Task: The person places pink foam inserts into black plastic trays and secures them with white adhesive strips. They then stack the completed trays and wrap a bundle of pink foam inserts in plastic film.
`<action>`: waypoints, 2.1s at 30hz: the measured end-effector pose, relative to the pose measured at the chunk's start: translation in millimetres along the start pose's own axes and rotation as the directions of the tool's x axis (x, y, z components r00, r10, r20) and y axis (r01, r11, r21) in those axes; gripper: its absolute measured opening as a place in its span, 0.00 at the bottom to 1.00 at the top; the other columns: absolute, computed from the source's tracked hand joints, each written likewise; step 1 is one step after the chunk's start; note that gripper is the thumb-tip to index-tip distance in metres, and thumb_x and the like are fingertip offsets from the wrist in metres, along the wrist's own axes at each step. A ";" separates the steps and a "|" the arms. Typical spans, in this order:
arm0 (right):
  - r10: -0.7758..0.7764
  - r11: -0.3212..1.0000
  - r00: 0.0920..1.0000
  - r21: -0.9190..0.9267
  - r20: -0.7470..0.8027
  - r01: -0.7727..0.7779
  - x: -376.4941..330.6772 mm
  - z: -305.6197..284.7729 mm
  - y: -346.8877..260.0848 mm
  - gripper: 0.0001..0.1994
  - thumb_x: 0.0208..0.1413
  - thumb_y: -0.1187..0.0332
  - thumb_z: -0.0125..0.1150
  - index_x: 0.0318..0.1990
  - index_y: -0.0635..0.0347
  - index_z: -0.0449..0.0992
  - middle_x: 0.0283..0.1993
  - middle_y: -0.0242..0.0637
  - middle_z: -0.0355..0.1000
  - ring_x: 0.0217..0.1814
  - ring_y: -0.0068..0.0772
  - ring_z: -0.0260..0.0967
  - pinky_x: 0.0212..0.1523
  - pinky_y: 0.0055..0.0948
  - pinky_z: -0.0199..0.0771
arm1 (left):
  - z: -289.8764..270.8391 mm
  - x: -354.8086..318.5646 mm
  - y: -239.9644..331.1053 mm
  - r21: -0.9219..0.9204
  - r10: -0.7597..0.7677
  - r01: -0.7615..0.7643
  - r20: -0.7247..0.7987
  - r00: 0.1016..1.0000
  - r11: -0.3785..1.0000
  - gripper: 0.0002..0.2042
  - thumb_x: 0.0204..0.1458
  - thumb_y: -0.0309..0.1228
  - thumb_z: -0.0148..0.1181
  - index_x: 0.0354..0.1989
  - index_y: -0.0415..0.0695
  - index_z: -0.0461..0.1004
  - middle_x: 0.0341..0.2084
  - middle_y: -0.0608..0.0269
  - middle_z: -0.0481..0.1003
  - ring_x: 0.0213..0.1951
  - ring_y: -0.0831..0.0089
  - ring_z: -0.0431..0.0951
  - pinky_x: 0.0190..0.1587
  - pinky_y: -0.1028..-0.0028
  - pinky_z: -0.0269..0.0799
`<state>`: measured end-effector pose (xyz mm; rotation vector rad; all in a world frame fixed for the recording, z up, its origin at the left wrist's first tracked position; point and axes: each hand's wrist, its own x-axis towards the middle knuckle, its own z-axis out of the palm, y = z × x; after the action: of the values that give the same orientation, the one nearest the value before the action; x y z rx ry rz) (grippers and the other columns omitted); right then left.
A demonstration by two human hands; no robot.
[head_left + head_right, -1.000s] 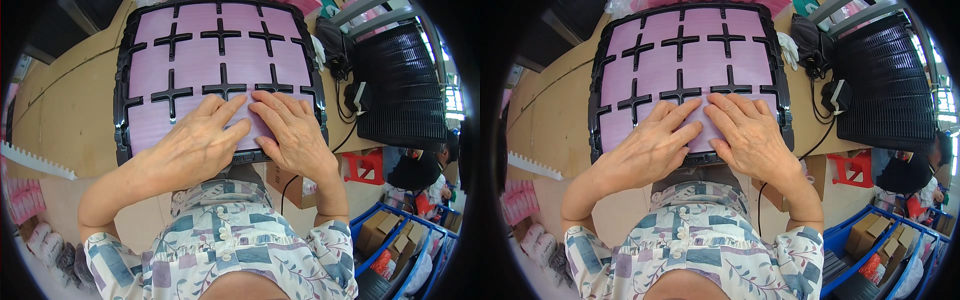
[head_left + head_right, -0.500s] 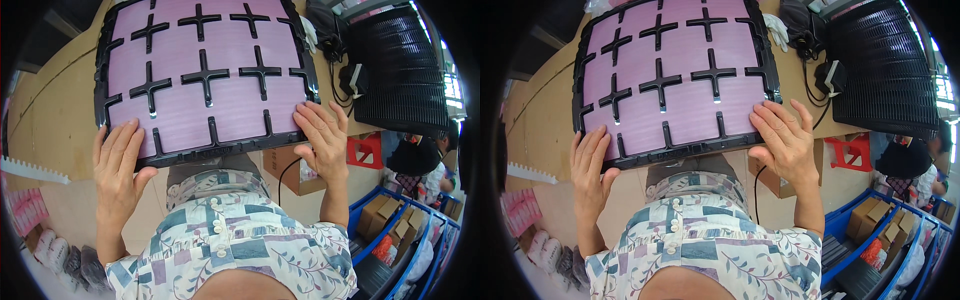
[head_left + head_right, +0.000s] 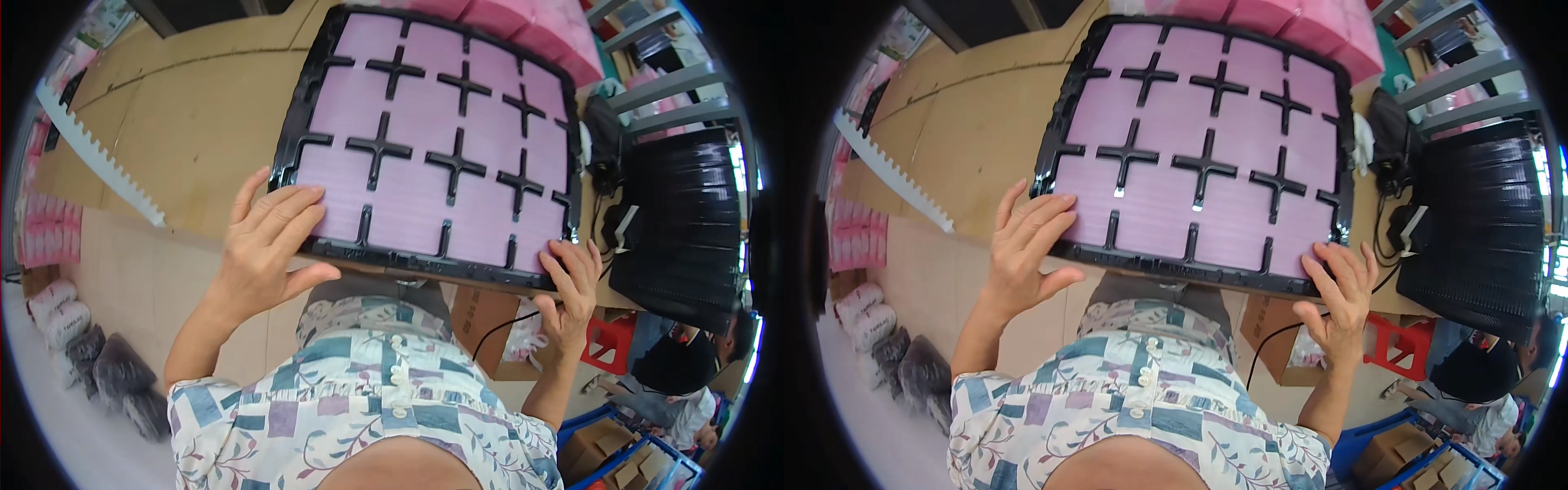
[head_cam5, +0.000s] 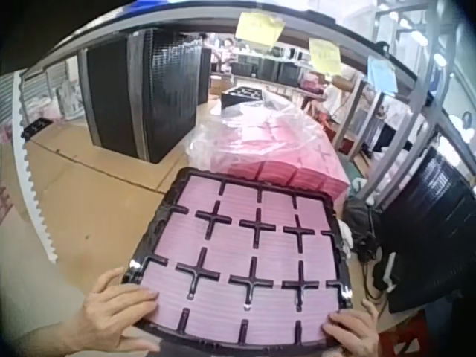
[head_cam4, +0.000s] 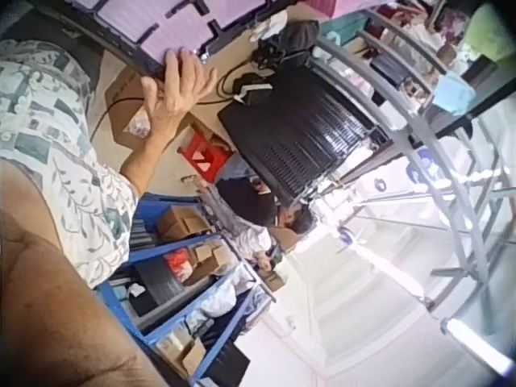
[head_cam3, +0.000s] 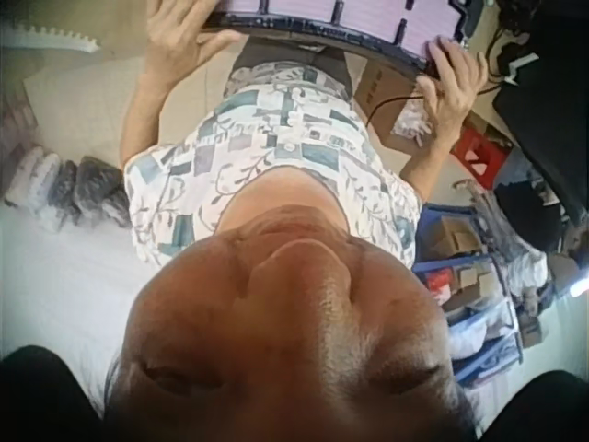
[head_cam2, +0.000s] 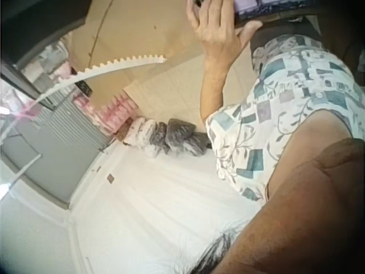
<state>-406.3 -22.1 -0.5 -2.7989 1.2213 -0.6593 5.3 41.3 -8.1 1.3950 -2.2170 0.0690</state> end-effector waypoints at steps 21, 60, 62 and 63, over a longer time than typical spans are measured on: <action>-0.159 0.938 0.987 -0.315 -0.009 0.148 180.9 27.2 108.3 0.16 0.60 0.57 0.55 0.48 0.58 0.77 0.51 0.37 0.75 0.57 0.40 0.68 0.65 0.45 0.56 | 37.8 163.0 -99.9 0.050 0.050 -0.055 0.103 0.993 0.997 0.20 0.57 0.39 0.56 0.51 0.35 0.72 0.52 0.50 0.72 0.57 0.52 0.68 0.60 0.60 0.63; -0.014 0.989 0.992 -0.147 -0.126 -0.005 100.9 12.9 61.5 0.13 0.55 0.64 0.62 0.46 0.60 0.78 0.54 0.42 0.72 0.62 0.45 0.65 0.62 0.43 0.60 | 23.5 52.5 -62.6 -0.494 -0.465 0.418 0.031 0.885 0.762 0.25 0.62 0.36 0.52 0.66 0.41 0.61 0.66 0.52 0.60 0.69 0.58 0.56 0.70 0.63 0.47; -0.008 0.989 0.997 -0.149 -0.082 -0.004 97.0 15.5 58.9 0.16 0.56 0.61 0.61 0.47 0.61 0.78 0.55 0.41 0.72 0.63 0.43 0.63 0.63 0.43 0.58 | 30.2 40.8 -58.9 -0.620 -0.532 0.465 0.088 0.842 0.632 0.27 0.63 0.36 0.51 0.69 0.41 0.57 0.68 0.52 0.57 0.70 0.59 0.53 0.71 0.63 0.45; -0.005 0.990 0.997 -0.140 -0.071 -0.005 96.2 16.1 62.1 0.16 0.57 0.59 0.60 0.47 0.61 0.78 0.55 0.40 0.72 0.63 0.43 0.63 0.64 0.43 0.57 | 33.2 37.8 -62.3 -0.665 -0.545 0.471 0.114 0.831 0.579 0.27 0.63 0.36 0.50 0.70 0.41 0.55 0.69 0.52 0.56 0.71 0.60 0.52 0.71 0.63 0.44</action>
<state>-385.2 -135.3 9.3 -2.9118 1.3307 -0.7058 32.6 -29.4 -33.8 1.4676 -1.4105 -0.7809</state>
